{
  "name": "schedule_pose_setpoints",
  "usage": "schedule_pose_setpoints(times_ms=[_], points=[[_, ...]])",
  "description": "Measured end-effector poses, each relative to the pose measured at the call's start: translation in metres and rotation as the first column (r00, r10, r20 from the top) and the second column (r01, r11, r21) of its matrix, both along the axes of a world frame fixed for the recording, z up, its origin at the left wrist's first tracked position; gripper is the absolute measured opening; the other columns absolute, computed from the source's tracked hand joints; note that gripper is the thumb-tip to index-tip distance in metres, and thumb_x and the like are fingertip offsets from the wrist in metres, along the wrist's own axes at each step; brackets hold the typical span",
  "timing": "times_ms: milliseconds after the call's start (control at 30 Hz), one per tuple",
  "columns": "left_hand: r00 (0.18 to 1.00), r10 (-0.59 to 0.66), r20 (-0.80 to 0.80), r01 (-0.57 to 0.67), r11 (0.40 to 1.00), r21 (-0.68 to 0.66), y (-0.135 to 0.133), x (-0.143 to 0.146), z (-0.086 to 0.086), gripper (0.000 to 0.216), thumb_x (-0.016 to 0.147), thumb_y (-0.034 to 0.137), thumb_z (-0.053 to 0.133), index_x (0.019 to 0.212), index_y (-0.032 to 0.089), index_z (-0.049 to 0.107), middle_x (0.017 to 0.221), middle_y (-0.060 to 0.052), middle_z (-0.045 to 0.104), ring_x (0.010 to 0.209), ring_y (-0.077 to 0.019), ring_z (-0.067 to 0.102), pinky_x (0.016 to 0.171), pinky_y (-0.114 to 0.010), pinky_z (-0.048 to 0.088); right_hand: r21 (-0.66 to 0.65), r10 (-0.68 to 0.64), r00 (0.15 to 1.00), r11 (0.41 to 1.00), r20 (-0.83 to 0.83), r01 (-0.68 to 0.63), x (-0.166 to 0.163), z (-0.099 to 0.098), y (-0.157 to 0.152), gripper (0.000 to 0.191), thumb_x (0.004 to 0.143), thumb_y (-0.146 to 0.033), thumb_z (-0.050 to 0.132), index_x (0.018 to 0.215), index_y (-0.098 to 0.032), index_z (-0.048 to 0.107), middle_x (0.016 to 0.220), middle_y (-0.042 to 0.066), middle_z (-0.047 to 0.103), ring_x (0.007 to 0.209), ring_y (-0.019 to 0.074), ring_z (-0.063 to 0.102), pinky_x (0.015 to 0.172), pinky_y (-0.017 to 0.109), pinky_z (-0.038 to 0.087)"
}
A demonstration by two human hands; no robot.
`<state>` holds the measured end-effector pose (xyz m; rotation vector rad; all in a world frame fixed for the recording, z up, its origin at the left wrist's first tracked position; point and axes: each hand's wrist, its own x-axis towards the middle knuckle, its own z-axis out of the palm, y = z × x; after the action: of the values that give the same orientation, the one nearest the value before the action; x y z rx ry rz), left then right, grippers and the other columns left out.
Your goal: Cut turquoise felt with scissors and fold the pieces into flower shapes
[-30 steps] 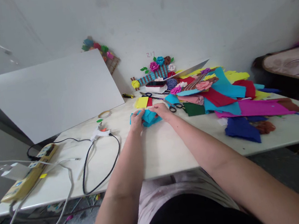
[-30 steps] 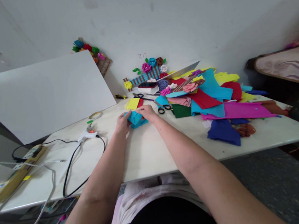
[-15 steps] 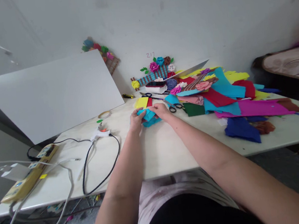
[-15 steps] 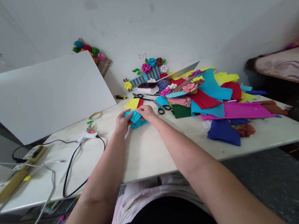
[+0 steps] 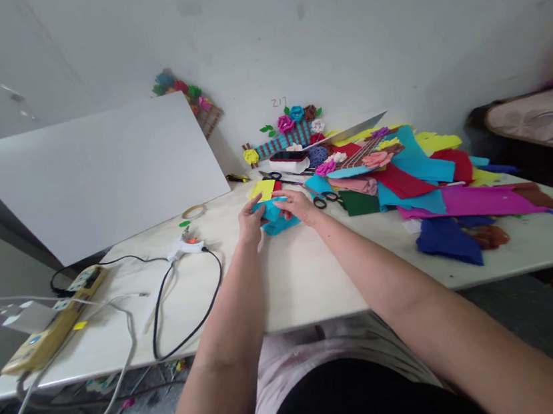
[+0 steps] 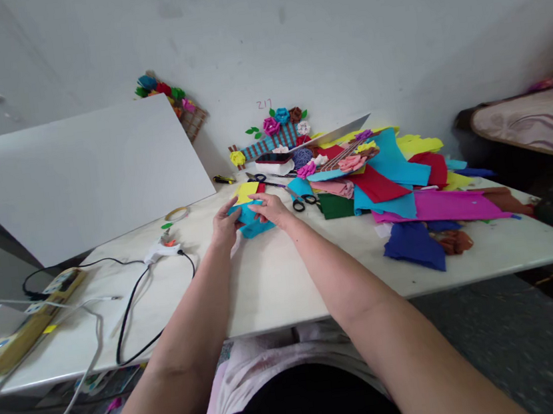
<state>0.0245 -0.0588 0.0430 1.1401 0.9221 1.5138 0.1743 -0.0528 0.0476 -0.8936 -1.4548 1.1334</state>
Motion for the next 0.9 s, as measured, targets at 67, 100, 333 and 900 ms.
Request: schedule_pose_setpoints(times_ms=[67,100,333,900], points=[[1.0,-0.02,0.011,0.02,1.0,-0.011,-0.0015,-0.0004,0.001,0.053,0.054,0.027,0.073,0.105,0.012,0.063,0.058,0.004,0.053,0.048,-0.0062,0.048,0.05,-0.023,0.044,0.002,-0.001,1.0,1.0,-0.026,0.001,0.0001,-0.0008,0.0015,0.047,0.068,-0.026,0.065,0.113,-0.012,0.059,0.047,-0.004,0.056,0.038,0.0074,0.046,0.039,0.018,0.038],[0.999,-0.038,0.018,0.038,0.999,-0.018,-0.002,-0.0008,0.0013,0.049,0.054,0.027,0.073,0.1,0.012,0.064,0.06,0.003,0.055,0.05,-0.0073,0.05,0.051,-0.023,0.045,-0.001,-0.003,0.999,1.0,-0.037,0.003,0.0001,-0.001,0.0022,0.047,0.068,-0.025,0.065,0.112,-0.011,0.059,0.047,-0.005,0.055,0.037,0.0072,0.046,0.039,0.018,0.038],[0.982,-0.184,0.035,0.185,0.982,-0.043,-0.0002,-0.005,0.0031,0.033,0.053,0.018,0.064,0.086,0.011,0.066,0.066,-0.001,0.061,0.058,-0.0113,0.056,0.06,-0.029,0.05,-0.023,-0.019,0.995,1.0,-0.103,0.017,0.0026,-0.0012,0.0057,0.047,0.064,-0.027,0.068,0.109,-0.012,0.061,0.048,-0.006,0.053,0.039,0.0071,0.046,0.04,0.019,0.039],[0.975,-0.21,0.071,0.214,0.976,-0.052,-0.0015,-0.0049,0.0028,0.029,0.056,0.022,0.069,0.083,0.011,0.065,0.067,-0.003,0.063,0.059,-0.0126,0.059,0.059,-0.027,0.05,-0.053,0.074,0.987,0.995,-0.143,-0.083,0.0051,-0.0007,0.0062,0.054,0.06,-0.022,0.069,0.112,-0.01,0.059,0.049,-0.006,0.055,0.038,0.0077,0.046,0.041,0.021,0.039]])
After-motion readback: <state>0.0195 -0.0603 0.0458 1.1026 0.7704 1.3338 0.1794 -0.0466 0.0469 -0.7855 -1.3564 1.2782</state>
